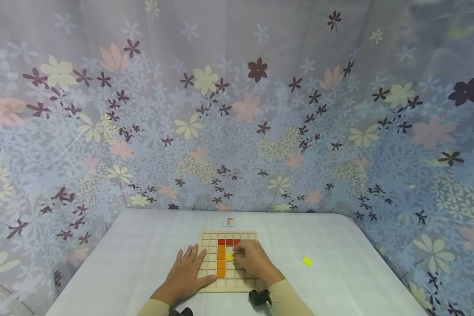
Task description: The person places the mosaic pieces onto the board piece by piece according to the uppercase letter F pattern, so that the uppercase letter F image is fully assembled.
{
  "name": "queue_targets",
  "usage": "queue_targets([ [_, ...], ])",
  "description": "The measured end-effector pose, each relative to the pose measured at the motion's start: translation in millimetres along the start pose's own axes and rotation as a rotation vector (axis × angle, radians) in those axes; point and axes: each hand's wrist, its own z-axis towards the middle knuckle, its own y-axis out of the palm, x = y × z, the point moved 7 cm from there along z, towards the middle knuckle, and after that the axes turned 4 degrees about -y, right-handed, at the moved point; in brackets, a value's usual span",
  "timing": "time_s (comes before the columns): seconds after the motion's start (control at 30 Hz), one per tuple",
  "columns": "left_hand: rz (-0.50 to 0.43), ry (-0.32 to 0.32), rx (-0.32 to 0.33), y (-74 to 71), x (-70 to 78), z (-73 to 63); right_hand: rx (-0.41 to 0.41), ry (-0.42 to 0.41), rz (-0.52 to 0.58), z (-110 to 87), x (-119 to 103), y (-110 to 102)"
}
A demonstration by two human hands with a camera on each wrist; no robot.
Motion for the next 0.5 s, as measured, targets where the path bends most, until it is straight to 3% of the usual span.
queue_targets([
  [0.13,-0.008,-0.013,-0.007,0.2,0.2,-0.2,0.067,-0.043,0.027,-17.1,10,-20],
  [0.2,-0.004,-0.019,-0.009,0.9,-0.3,0.1,0.114,-0.026,0.009,-25.6,20,-34],
  [0.5,-0.015,-0.018,-0.017,0.3,0.7,1.0,0.281,0.226,-0.123,-71.9,82,-98],
])
